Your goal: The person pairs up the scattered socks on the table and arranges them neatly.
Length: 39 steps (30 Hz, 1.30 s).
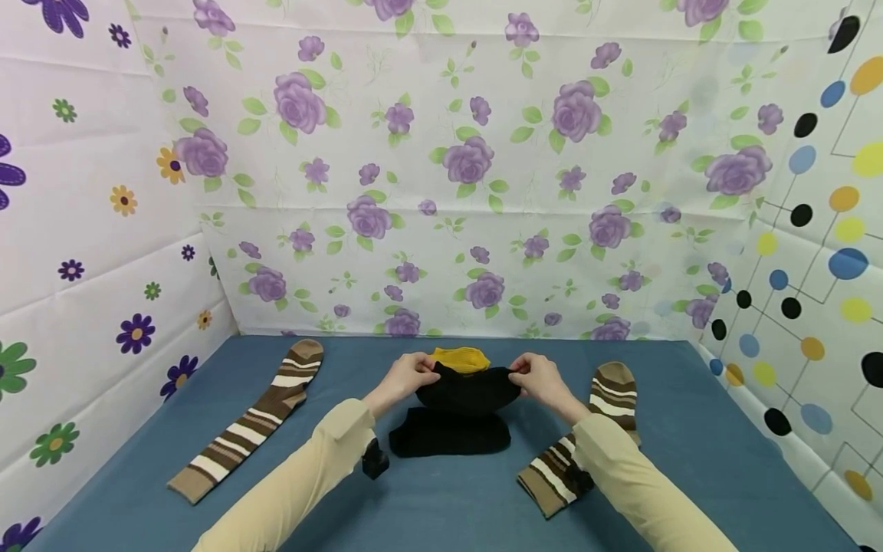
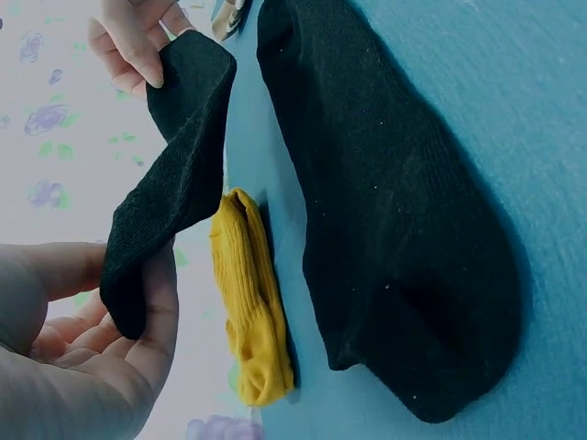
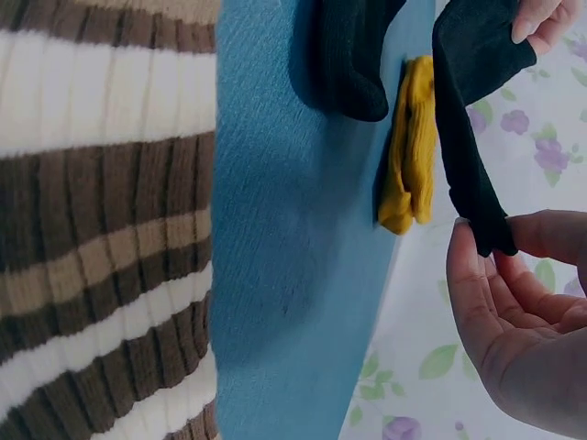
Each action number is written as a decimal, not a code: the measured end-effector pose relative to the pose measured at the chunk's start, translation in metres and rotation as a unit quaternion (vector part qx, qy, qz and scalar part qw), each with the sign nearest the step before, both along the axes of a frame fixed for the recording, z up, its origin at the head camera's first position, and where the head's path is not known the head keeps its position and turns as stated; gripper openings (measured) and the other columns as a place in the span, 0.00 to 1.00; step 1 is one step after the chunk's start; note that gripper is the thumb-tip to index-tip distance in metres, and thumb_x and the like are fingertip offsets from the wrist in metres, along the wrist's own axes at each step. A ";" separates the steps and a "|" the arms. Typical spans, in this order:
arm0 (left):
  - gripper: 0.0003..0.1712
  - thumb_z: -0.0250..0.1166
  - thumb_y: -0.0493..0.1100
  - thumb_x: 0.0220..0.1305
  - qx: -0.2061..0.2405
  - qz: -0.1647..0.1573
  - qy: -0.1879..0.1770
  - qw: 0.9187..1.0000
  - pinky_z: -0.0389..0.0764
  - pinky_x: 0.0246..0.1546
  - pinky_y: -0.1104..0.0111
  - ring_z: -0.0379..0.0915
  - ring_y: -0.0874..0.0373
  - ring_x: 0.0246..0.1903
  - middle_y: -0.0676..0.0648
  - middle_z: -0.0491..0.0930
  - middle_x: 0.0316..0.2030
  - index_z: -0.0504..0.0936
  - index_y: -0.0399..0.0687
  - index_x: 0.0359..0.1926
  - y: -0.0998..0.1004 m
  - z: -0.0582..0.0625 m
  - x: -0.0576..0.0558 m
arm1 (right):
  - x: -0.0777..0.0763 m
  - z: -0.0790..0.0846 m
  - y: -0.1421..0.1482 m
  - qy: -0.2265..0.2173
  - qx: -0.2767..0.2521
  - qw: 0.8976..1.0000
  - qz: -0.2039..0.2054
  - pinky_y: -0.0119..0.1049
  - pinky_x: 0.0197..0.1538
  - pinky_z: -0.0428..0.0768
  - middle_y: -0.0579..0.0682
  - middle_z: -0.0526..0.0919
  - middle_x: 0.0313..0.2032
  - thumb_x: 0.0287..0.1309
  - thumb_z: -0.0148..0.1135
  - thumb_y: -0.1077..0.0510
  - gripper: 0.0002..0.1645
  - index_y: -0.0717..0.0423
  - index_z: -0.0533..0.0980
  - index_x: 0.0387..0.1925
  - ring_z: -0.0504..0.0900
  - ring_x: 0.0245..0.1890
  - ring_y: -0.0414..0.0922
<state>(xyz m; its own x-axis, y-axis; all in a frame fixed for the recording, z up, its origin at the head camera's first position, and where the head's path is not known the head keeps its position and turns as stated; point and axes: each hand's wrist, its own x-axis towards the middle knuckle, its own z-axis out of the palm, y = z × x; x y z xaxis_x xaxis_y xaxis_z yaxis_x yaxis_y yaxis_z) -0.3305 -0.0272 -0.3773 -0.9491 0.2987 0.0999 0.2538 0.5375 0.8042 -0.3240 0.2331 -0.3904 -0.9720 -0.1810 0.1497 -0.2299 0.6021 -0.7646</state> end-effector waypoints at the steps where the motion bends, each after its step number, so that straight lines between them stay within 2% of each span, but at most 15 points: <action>1: 0.08 0.61 0.33 0.59 0.000 0.000 0.001 1.000 0.74 0.34 0.63 0.73 0.50 0.36 0.44 0.76 0.33 0.75 0.34 0.40 -0.001 0.000 0.000 | 0.000 0.000 0.000 0.000 0.000 1.000 0.000 0.47 0.32 0.76 0.52 0.76 0.30 0.57 0.58 0.64 0.09 0.67 0.73 0.39 0.76 0.24 0.46; 13: 0.10 0.62 0.35 0.59 -0.012 -0.005 -0.012 1.000 0.74 0.34 0.62 0.73 0.50 0.37 0.44 0.76 0.34 0.75 0.35 0.40 -0.010 0.002 0.002 | 0.006 0.003 -0.007 -0.006 -0.004 1.000 0.012 0.47 0.33 0.76 0.52 0.77 0.30 0.58 0.57 0.64 0.10 0.67 0.73 0.40 0.77 0.26 0.49; 17: 0.10 0.63 0.36 0.57 -0.019 -0.010 -0.017 1.000 0.74 0.34 0.61 0.73 0.51 0.37 0.44 0.76 0.34 0.76 0.36 0.39 -0.016 -0.001 -0.004 | 0.007 0.004 -0.010 -0.009 0.000 1.000 0.017 0.47 0.33 0.76 0.52 0.77 0.30 0.58 0.56 0.64 0.09 0.67 0.73 0.40 0.76 0.25 0.47; 18: 0.10 0.64 0.39 0.57 -0.014 -0.022 -0.004 1.000 0.74 0.32 0.63 0.73 0.53 0.35 0.45 0.75 0.33 0.76 0.38 0.38 -0.019 -0.010 -0.012 | 0.007 0.004 -0.011 -0.010 0.000 1.000 0.018 0.47 0.33 0.76 0.52 0.77 0.30 0.58 0.56 0.64 0.09 0.67 0.73 0.40 0.76 0.24 0.47; 21: 0.10 0.65 0.40 0.57 -0.017 -0.032 -0.002 0.999 0.74 0.31 0.63 0.73 0.55 0.33 0.46 0.75 0.32 0.76 0.39 0.37 -0.023 -0.014 -0.015 | 0.008 0.004 -0.013 -0.012 0.000 1.000 0.020 0.47 0.32 0.76 0.52 0.76 0.30 0.58 0.56 0.65 0.09 0.67 0.73 0.39 0.76 0.24 0.48; 24: 0.09 0.64 0.39 0.57 -0.018 -0.039 -0.003 0.999 0.73 0.30 0.64 0.72 0.55 0.32 0.46 0.75 0.32 0.76 0.38 0.35 -0.025 -0.012 -0.010 | 0.009 0.005 -0.014 -0.018 0.000 1.000 0.022 0.47 0.32 0.76 0.52 0.76 0.29 0.58 0.57 0.65 0.08 0.67 0.73 0.38 0.77 0.24 0.49; 25: 0.07 0.64 0.36 0.57 -0.027 -0.030 -0.014 0.999 0.73 0.31 0.63 0.72 0.53 0.33 0.45 0.75 0.32 0.75 0.37 0.35 -0.025 -0.003 -0.001 | 0.010 0.005 -0.015 -0.021 0.000 1.000 0.023 0.47 0.32 0.76 0.52 0.76 0.29 0.58 0.57 0.65 0.08 0.66 0.73 0.38 0.77 0.24 0.50; 29: 0.06 0.62 0.34 0.58 -0.036 -0.039 0.004 0.999 0.71 0.29 0.65 0.71 0.53 0.31 0.45 0.74 0.31 0.74 0.35 0.32 -0.027 0.000 0.008 | 0.012 0.007 -0.019 -0.027 0.003 0.999 0.029 0.47 0.31 0.76 0.52 0.76 0.28 0.58 0.57 0.65 0.07 0.66 0.73 0.37 0.76 0.24 0.49; 35: 0.06 0.63 0.35 0.57 -0.036 -0.040 -0.005 0.999 0.70 0.29 0.66 0.69 0.55 0.30 0.47 0.73 0.29 0.75 0.36 0.32 -0.033 0.002 0.012 | 0.016 0.008 -0.023 -0.028 0.006 0.999 0.032 0.46 0.31 0.76 0.51 0.75 0.28 0.57 0.57 0.65 0.06 0.65 0.73 0.36 0.76 0.23 0.46; 39: 0.06 0.63 0.34 0.57 -0.033 -0.047 -0.013 0.998 0.66 0.26 0.67 0.65 0.56 0.26 0.47 0.72 0.27 0.73 0.37 0.29 -0.036 0.001 0.013 | 0.018 0.008 -0.024 -0.033 0.006 0.999 0.039 0.47 0.30 0.76 0.52 0.76 0.27 0.57 0.57 0.65 0.06 0.66 0.73 0.36 0.76 0.22 0.50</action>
